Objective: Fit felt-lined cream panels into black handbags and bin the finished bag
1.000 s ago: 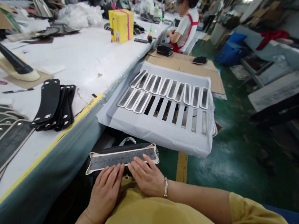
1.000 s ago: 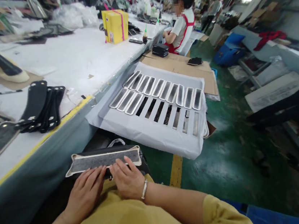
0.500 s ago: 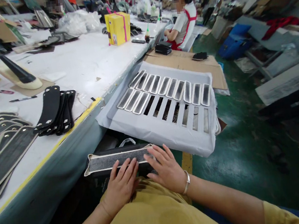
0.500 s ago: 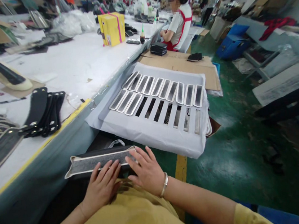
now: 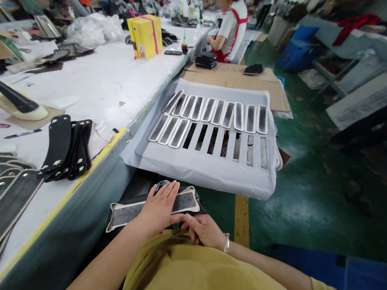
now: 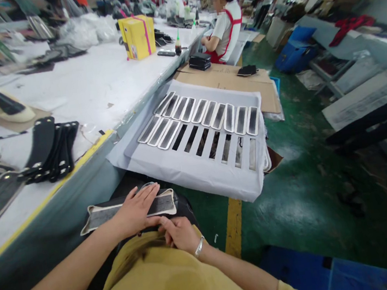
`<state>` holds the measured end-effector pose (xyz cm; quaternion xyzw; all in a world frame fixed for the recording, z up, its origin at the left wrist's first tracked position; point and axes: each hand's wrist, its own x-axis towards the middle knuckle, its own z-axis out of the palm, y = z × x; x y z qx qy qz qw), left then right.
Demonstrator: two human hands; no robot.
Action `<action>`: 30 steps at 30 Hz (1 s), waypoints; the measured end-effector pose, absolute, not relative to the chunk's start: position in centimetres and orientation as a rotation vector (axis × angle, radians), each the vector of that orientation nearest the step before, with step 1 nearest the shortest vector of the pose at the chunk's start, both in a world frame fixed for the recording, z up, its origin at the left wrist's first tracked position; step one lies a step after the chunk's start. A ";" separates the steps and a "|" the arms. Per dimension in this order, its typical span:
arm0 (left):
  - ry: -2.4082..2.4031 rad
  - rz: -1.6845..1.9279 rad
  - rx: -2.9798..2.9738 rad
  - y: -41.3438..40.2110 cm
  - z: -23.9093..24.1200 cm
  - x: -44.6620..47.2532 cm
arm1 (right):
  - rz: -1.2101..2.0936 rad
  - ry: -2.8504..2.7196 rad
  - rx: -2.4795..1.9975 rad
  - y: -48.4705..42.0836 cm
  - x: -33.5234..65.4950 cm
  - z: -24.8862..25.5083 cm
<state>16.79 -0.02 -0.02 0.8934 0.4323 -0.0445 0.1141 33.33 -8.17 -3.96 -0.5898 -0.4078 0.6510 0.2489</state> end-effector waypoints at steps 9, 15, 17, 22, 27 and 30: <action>1.183 -0.037 2.779 0.1 -1.3 16.2 | 1.884 -0.763 -1.715 -7.1 32.3 -2.7; 1.168 -0.045 2.767 0.3 -0.9 16.6 | 1.894 -0.724 -1.735 -6.6 31.0 -2.9; 1.154 -0.032 2.758 0.2 -0.8 16.4 | 1.931 -0.763 -1.690 -7.0 31.3 -3.1; 1.362 0.157 2.722 -1.3 -1.5 15.2 | 2.186 -1.159 -1.446 -7.3 36.6 -2.2; 1.450 0.260 2.726 -2.7 -1.7 15.9 | 1.641 -1.368 -1.649 -1.5 41.0 -1.4; 1.484 0.242 2.674 -2.5 -1.3 17.2 | 1.400 -1.739 -1.637 3.4 39.3 -3.2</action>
